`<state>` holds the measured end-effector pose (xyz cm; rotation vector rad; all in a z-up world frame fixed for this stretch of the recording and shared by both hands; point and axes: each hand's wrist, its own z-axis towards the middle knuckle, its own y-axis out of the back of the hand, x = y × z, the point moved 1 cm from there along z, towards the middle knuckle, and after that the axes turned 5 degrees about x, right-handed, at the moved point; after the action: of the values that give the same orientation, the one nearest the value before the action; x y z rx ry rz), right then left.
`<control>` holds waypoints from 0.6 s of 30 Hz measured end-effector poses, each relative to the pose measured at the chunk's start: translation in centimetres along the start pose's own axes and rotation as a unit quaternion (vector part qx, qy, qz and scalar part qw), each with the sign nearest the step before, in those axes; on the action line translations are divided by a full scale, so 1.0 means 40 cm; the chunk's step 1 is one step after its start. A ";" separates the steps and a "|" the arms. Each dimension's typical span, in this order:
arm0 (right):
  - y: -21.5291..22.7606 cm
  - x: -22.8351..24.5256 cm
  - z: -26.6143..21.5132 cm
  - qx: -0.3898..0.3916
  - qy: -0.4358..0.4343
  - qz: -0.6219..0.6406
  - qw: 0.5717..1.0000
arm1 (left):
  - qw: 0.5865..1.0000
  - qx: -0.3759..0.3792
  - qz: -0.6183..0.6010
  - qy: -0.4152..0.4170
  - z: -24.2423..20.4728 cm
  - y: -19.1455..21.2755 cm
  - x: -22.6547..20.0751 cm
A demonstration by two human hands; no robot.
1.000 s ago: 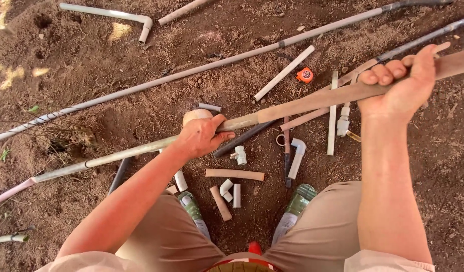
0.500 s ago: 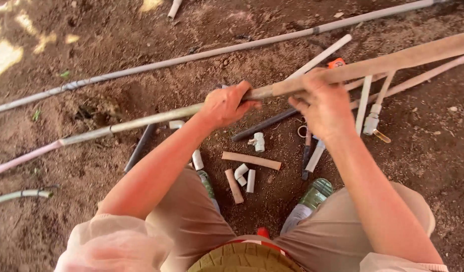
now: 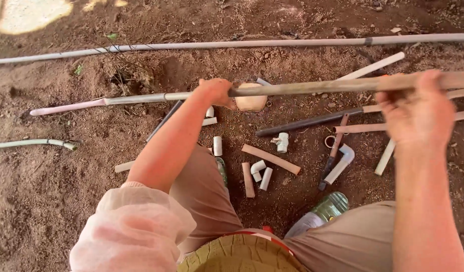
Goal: Sawing PVC pipes to length and assembling them with various plastic fittings on the ground.
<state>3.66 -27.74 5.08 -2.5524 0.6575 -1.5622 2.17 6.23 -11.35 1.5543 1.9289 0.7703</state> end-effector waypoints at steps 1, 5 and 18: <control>0.036 0.004 0.036 0.023 0.046 0.016 0.999 | 1.000 0.004 -0.017 0.012 -0.003 -0.001 0.015; 0.194 -0.001 0.255 0.044 0.103 0.059 0.992 | 0.998 -0.030 -0.053 -0.022 -0.032 0.004 0.001; 0.024 -0.160 0.065 0.133 -0.035 -0.111 0.984 | 0.932 -0.227 -0.188 -0.209 -0.127 0.057 -0.359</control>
<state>3.11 -26.47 -1.74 -2.5307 0.1454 -1.4934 2.76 -7.93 -5.38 0.9361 1.5259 0.6007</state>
